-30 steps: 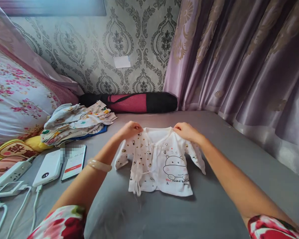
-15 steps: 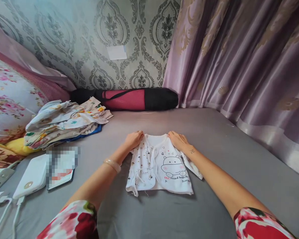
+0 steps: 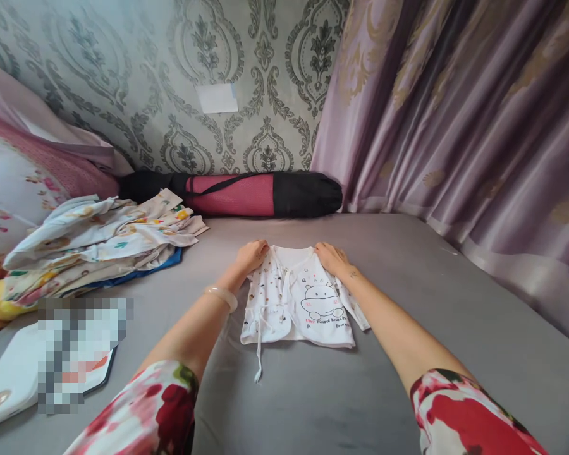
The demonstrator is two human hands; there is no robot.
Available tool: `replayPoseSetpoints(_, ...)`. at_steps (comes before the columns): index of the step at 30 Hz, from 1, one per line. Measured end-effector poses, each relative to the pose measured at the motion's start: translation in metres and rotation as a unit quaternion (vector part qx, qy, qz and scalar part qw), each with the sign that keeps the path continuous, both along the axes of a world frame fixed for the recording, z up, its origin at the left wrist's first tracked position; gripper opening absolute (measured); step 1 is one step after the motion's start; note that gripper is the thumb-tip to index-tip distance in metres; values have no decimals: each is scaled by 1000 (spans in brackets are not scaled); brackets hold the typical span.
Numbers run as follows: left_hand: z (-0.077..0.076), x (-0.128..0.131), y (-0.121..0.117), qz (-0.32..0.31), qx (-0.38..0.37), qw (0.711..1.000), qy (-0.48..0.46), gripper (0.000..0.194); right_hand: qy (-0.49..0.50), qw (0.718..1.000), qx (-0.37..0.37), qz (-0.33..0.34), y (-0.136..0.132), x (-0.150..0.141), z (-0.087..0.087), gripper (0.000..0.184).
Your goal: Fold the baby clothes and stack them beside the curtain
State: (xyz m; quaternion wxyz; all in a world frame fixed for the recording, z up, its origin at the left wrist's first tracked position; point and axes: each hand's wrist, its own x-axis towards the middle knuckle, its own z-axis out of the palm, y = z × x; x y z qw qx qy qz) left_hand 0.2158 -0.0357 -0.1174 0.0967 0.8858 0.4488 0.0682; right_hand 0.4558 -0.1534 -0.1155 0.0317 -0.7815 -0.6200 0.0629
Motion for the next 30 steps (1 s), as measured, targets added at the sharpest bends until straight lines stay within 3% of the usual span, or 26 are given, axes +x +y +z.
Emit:
replayPoseSetpoints(6,-3,7,-1,33,-22,999,-5,40,38,996,40,-71,4,-12,-8,37)
replayPoseSetpoints(10,-3,14,-2,79,-37,996,15,45,56,992,41,-109,9,-15,-4,37)
replayPoseSetpoints(15,4,20,-12,92,22,994,48,45,228,964,30,-134,-6,16,14,43)
replayPoseSetpoints(19,9,38,-33,-13,60,998,9,35,375,905,22,-200,-47,34,18,38)
replayPoseSetpoints(22,3,65,-52,-146,22,988,-46,31,462,855,-7,-238,-78,35,16,29)
replayPoseSetpoints(24,-5,85,-65,-215,-9,973,-79,33,476,846,-26,-240,-95,34,16,27)
replayPoseSetpoints(27,-19,105,-78,-243,-36,961,-124,38,511,834,-60,-198,-115,36,18,29)
replayPoseSetpoints(30,-32,113,-84,-209,-52,962,-168,41,542,822,-81,-154,-127,42,20,31)
